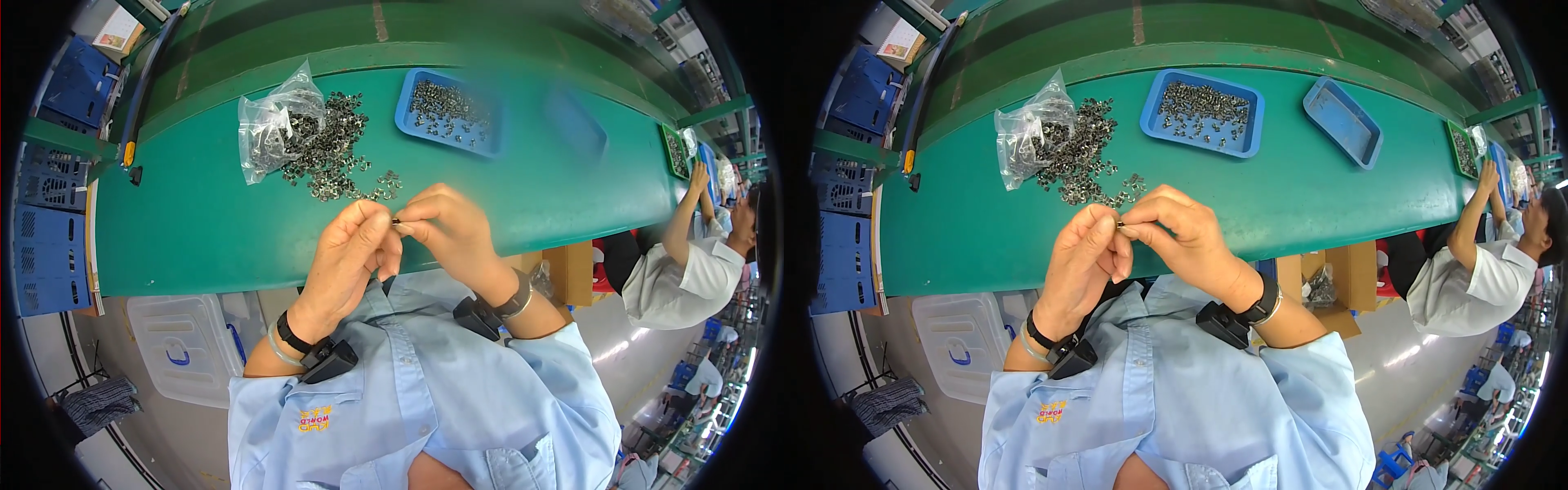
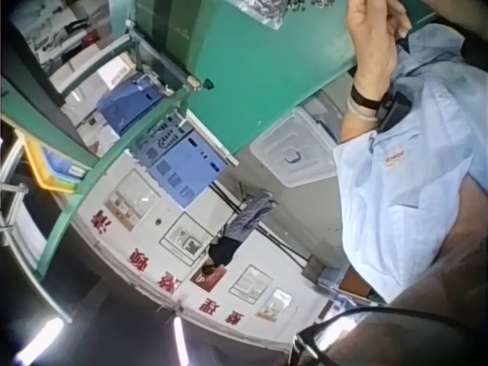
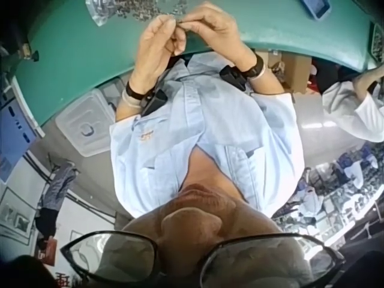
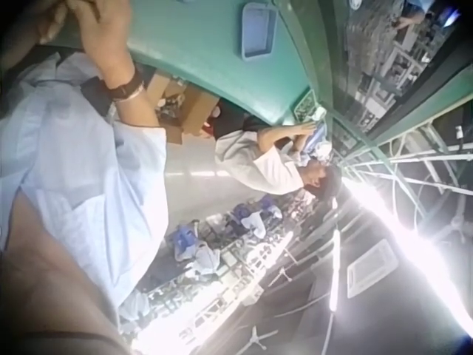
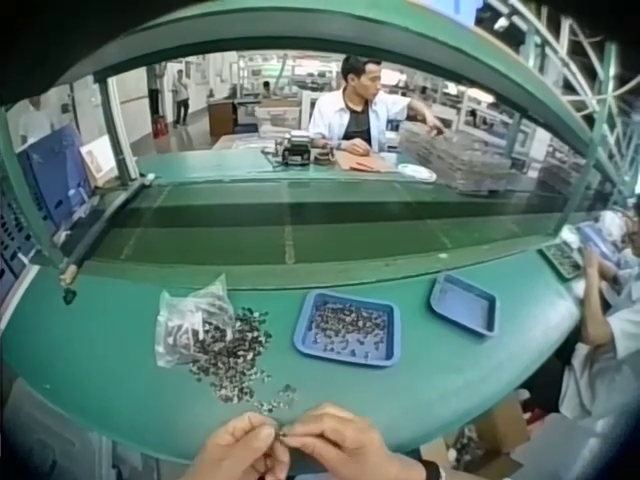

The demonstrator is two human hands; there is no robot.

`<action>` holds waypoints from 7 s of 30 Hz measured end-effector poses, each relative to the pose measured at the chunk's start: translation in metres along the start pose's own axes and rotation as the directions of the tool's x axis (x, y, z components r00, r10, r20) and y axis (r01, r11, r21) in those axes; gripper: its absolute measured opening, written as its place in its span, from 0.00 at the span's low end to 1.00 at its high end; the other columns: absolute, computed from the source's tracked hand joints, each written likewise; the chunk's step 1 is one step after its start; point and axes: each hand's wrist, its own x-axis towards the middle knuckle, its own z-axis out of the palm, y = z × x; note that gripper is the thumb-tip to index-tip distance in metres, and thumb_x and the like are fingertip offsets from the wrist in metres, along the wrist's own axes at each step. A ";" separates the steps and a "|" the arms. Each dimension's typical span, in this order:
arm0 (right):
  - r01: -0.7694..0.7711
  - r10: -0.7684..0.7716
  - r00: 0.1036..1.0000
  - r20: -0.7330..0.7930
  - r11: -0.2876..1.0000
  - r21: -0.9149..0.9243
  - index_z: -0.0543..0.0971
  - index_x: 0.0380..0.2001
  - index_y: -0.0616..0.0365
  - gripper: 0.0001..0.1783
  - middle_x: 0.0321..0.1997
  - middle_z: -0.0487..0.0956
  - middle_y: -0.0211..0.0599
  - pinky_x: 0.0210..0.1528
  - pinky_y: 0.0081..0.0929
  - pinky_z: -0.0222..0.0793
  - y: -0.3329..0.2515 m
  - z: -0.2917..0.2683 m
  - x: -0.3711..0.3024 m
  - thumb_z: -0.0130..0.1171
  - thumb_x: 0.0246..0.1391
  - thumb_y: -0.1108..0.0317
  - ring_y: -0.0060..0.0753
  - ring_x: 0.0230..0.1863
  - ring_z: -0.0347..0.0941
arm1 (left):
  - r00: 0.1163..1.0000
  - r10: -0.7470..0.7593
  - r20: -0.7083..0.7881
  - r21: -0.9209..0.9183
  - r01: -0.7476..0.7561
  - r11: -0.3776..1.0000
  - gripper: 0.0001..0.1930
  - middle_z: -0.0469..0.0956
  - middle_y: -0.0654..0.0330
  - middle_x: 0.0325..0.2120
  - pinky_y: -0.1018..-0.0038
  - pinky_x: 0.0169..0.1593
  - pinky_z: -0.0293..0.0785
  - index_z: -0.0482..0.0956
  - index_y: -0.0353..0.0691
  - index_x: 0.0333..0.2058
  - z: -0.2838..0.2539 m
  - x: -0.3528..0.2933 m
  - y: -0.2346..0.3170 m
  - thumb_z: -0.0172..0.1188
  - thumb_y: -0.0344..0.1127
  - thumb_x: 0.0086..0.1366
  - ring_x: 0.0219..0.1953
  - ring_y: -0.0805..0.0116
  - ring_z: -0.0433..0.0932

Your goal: The person picks up a small metal component from a pile by hand, inspects it, and then places it into a blue tray, repeating this process for several more components.

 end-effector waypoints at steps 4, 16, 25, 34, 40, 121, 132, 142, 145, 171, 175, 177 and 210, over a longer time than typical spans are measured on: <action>-0.152 0.157 0.988 0.005 0.947 0.282 0.77 0.30 0.59 0.05 0.31 0.76 0.34 0.35 0.24 0.71 -0.001 0.000 -0.002 0.62 0.48 0.77 0.27 0.32 0.73 | 0.998 0.032 0.046 0.004 -0.033 0.999 0.09 0.72 0.61 0.21 0.82 0.20 0.64 0.70 0.38 0.36 0.001 -0.002 0.003 0.49 0.39 0.69 0.19 0.76 0.70; -0.264 0.294 0.955 0.039 0.784 0.561 0.77 0.31 0.61 0.05 0.32 0.76 0.35 0.37 0.24 0.72 -0.002 0.006 -0.007 0.61 0.49 0.78 0.27 0.34 0.73 | 0.995 0.038 0.088 0.040 -0.042 0.998 0.08 0.73 0.62 0.22 0.82 0.20 0.65 0.70 0.38 0.36 -0.002 -0.007 0.003 0.51 0.37 0.68 0.19 0.76 0.71; -0.017 0.018 1.000 -0.007 0.993 0.114 0.77 0.31 0.58 0.07 0.31 0.77 0.33 0.34 0.23 0.70 -0.002 0.003 -0.005 0.63 0.47 0.76 0.27 0.33 0.73 | 0.997 0.029 0.073 0.062 -0.034 0.998 0.07 0.74 0.62 0.22 0.82 0.20 0.65 0.70 0.37 0.37 -0.006 -0.007 0.003 0.53 0.35 0.66 0.20 0.76 0.72; -0.006 0.006 1.000 0.001 1.000 -0.021 0.77 0.31 0.58 0.05 0.31 0.77 0.32 0.35 0.23 0.69 0.001 -0.012 0.010 0.62 0.49 0.74 0.28 0.33 0.73 | 0.998 0.034 0.047 0.014 -0.035 0.999 0.07 0.74 0.62 0.23 0.82 0.21 0.65 0.70 0.37 0.39 -0.007 0.000 0.004 0.50 0.35 0.68 0.20 0.77 0.71; -0.323 0.291 0.930 -0.225 0.939 -0.120 0.77 0.32 0.61 0.06 0.34 0.77 0.37 0.39 0.25 0.71 0.030 -0.066 0.061 0.58 0.53 0.70 0.30 0.37 0.75 | 0.996 0.085 -0.041 -0.009 -0.086 0.996 0.08 0.73 0.61 0.23 0.82 0.21 0.65 0.70 0.37 0.41 -0.030 0.001 0.007 0.49 0.34 0.68 0.20 0.77 0.70; 0.199 -0.156 0.973 0.170 0.941 -0.275 0.75 0.30 0.56 0.11 0.31 0.74 0.32 0.35 0.31 0.67 -0.010 -0.005 0.008 0.65 0.41 0.73 0.37 0.33 0.70 | 0.995 -0.050 0.084 -0.032 0.053 0.998 0.07 0.76 0.61 0.24 0.83 0.22 0.66 0.72 0.38 0.34 -0.023 0.001 -0.006 0.57 0.35 0.64 0.21 0.77 0.73; 0.116 -0.103 0.991 0.080 0.976 -0.187 0.75 0.30 0.54 0.11 0.31 0.74 0.31 0.35 0.30 0.67 -0.006 -0.002 0.001 0.65 0.42 0.76 0.35 0.34 0.71 | 0.991 -0.068 0.117 -0.076 0.077 0.994 0.09 0.75 0.61 0.23 0.81 0.22 0.64 0.71 0.37 0.35 -0.016 -0.002 -0.004 0.52 0.38 0.67 0.21 0.75 0.72; 0.138 -0.126 0.990 0.063 0.957 -0.255 0.76 0.31 0.54 0.11 0.32 0.74 0.31 0.35 0.30 0.67 -0.003 -0.002 -0.004 0.65 0.42 0.75 0.36 0.35 0.71 | 0.997 -0.050 0.066 -0.022 0.052 0.998 0.08 0.76 0.61 0.25 0.82 0.22 0.65 0.71 0.37 0.36 -0.012 -0.004 -0.004 0.53 0.36 0.67 0.22 0.76 0.72; 0.123 -0.108 0.992 0.067 0.954 -0.275 0.76 0.32 0.53 0.11 0.32 0.74 0.31 0.35 0.30 0.67 -0.003 -0.001 -0.004 0.65 0.42 0.74 0.36 0.36 0.71 | 0.998 -0.045 0.045 0.005 0.044 0.999 0.08 0.76 0.61 0.25 0.82 0.23 0.65 0.72 0.37 0.36 -0.014 -0.003 -0.005 0.54 0.36 0.66 0.22 0.76 0.72; 0.131 -0.132 0.990 0.047 0.991 0.021 0.78 0.32 0.57 0.10 0.30 0.77 0.33 0.32 0.26 0.70 -0.009 0.001 -0.003 0.64 0.43 0.77 0.34 0.32 0.74 | 0.978 0.013 0.207 -0.201 0.029 0.979 0.10 0.70 0.62 0.18 0.78 0.19 0.60 0.69 0.39 0.33 -0.015 -0.006 -0.010 0.56 0.39 0.64 0.16 0.72 0.66; 0.205 -0.203 0.977 0.061 0.979 -0.013 0.78 0.31 0.57 0.10 0.29 0.77 0.33 0.32 0.27 0.70 -0.008 -0.001 -0.001 0.65 0.42 0.77 0.34 0.31 0.75 | 0.981 0.008 0.192 -0.194 0.030 0.981 0.09 0.70 0.63 0.18 0.78 0.18 0.59 0.69 0.39 0.32 -0.013 -0.008 -0.008 0.57 0.38 0.64 0.15 0.72 0.66; 0.224 -0.222 0.973 0.070 0.974 -0.026 0.78 0.31 0.57 0.10 0.28 0.77 0.32 0.32 0.27 0.70 -0.009 -0.001 -0.001 0.65 0.42 0.77 0.34 0.30 0.75 | 0.983 0.005 0.184 -0.171 0.027 0.985 0.10 0.70 0.63 0.18 0.78 0.18 0.59 0.69 0.39 0.32 -0.011 -0.009 -0.005 0.57 0.38 0.64 0.15 0.72 0.66; 0.196 -0.187 0.979 0.077 0.972 -0.129 0.75 0.29 0.57 0.11 0.28 0.75 0.33 0.31 0.29 0.70 0.000 0.000 -0.009 0.65 0.41 0.76 0.36 0.31 0.73 | 0.973 -0.116 0.200 -0.077 0.133 0.988 0.07 0.74 0.61 0.20 0.79 0.22 0.64 0.69 0.40 0.33 -0.017 -0.005 -0.001 0.55 0.36 0.66 0.20 0.73 0.71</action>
